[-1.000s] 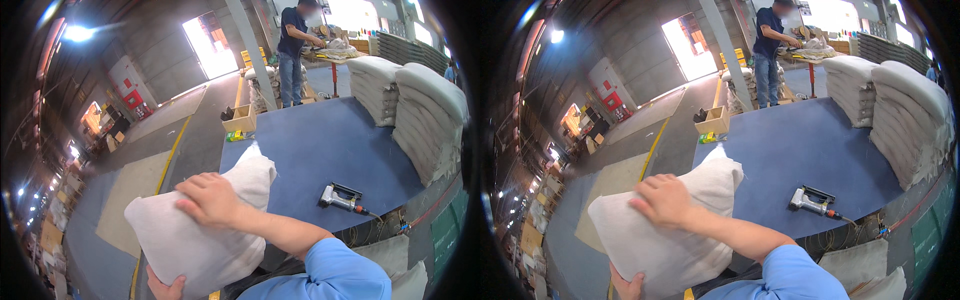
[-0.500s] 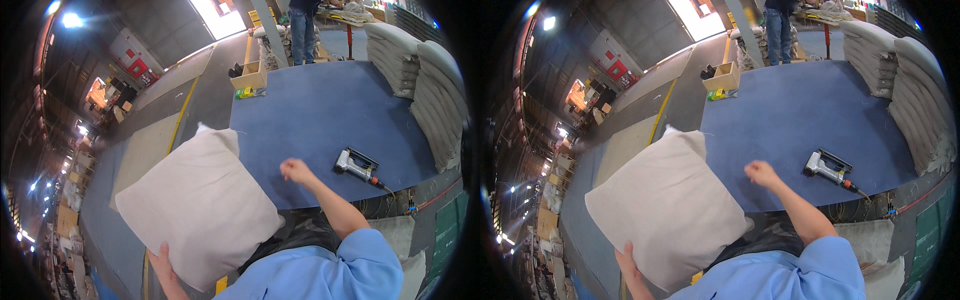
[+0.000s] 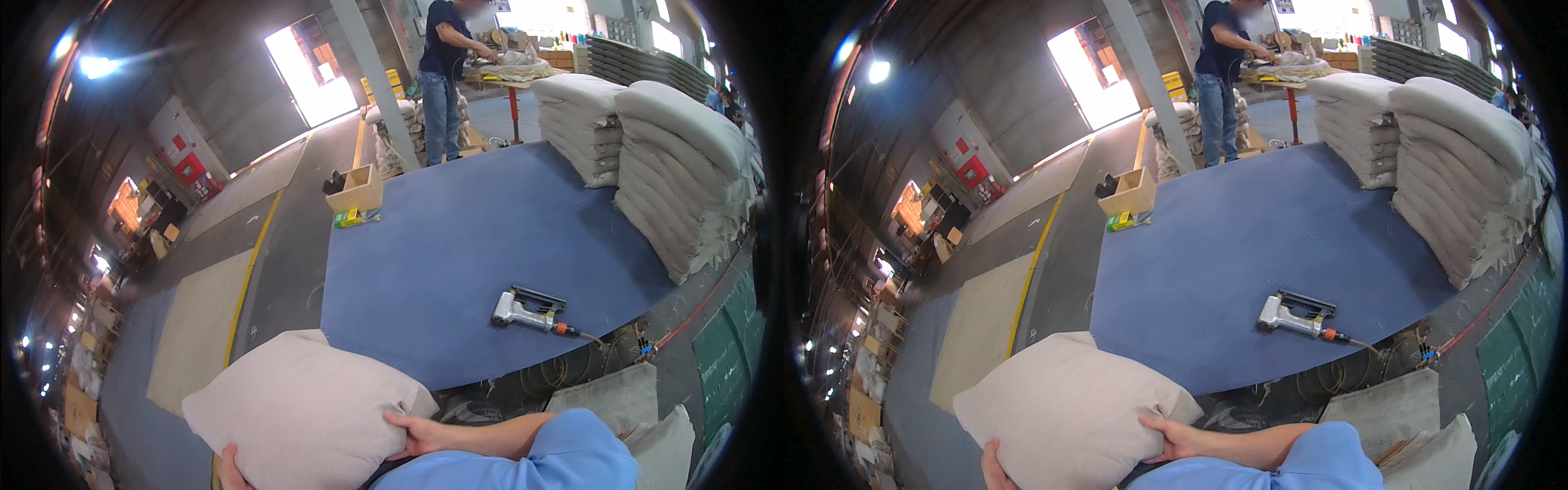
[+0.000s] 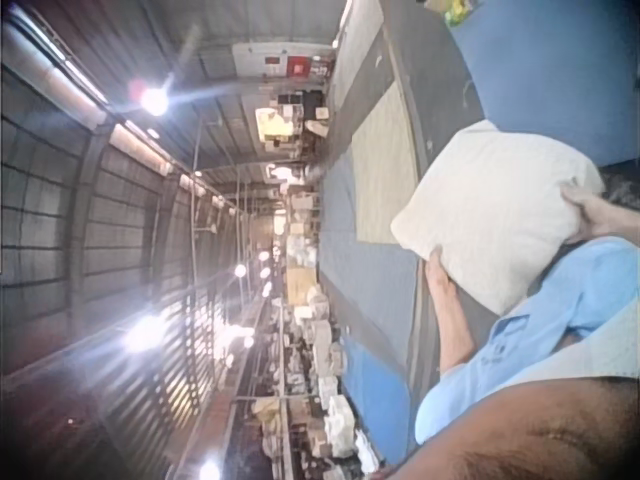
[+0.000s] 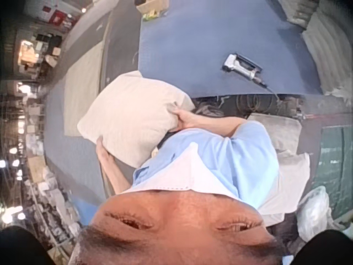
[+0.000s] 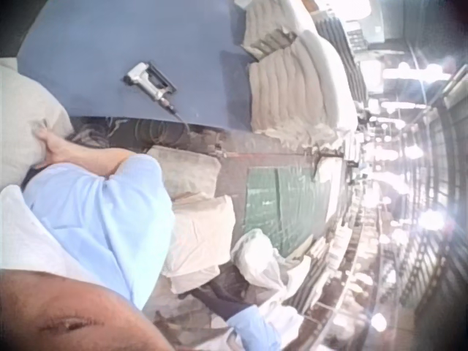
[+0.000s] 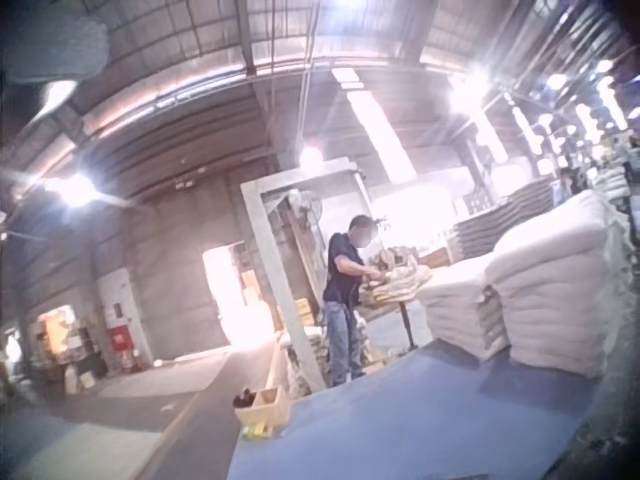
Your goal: The person assembles a cushion by placing white fabric over a black cushion base, smoothing it, and securing the edges with a staple gun. The person repeatedly folds and staples the fabric around the cushion base, then flips and adjusts the cushion to ensure the fabric is taut and properly attached.
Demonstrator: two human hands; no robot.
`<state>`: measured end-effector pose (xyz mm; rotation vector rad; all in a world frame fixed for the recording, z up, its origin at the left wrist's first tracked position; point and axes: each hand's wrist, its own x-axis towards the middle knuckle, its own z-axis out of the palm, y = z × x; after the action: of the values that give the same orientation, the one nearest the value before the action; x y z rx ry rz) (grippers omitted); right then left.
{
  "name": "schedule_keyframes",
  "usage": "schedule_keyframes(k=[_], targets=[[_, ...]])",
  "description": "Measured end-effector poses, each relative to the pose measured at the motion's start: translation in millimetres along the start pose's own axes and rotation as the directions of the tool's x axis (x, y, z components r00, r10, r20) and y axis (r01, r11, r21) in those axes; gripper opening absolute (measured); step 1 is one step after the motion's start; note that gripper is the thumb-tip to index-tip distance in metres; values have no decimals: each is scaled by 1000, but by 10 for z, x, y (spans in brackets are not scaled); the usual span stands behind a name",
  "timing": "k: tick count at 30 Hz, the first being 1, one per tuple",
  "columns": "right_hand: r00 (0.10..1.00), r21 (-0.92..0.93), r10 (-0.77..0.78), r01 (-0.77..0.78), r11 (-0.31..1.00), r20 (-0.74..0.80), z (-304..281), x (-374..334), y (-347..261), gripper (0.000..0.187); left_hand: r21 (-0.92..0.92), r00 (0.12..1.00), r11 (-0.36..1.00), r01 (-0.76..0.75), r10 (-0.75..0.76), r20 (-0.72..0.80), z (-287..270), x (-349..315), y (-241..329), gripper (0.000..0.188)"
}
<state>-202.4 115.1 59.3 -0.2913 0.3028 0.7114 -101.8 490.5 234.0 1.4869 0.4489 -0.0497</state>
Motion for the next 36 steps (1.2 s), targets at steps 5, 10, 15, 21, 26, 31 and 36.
schedule_keyframes(k=[5,10,15,21,26,31,36], targets=[[967,134,-68,104,986,-247,254,-85,29,83,124,959,952,-279,283,-14,519,-448,10,67],[921,-21,-376,376,926,-98,301,-245,-106,81,24,909,927,-374,361,206,572,-489,179,72],[749,-242,-662,639,730,-16,852,-864,-844,81,-253,934,917,-307,342,106,1186,-848,262,75],[589,29,-712,763,646,382,770,-1208,-1144,84,-572,766,708,-415,611,201,2046,-1195,797,73],[674,229,-603,564,793,426,925,-675,-292,79,-403,507,522,-752,848,152,2526,-1209,786,75],[735,280,-587,517,809,338,694,-609,-430,88,-285,300,420,-862,874,383,3131,-1445,671,70],[718,314,-651,577,754,247,629,-819,-749,95,-247,268,414,-876,844,466,3558,-1483,654,74]])
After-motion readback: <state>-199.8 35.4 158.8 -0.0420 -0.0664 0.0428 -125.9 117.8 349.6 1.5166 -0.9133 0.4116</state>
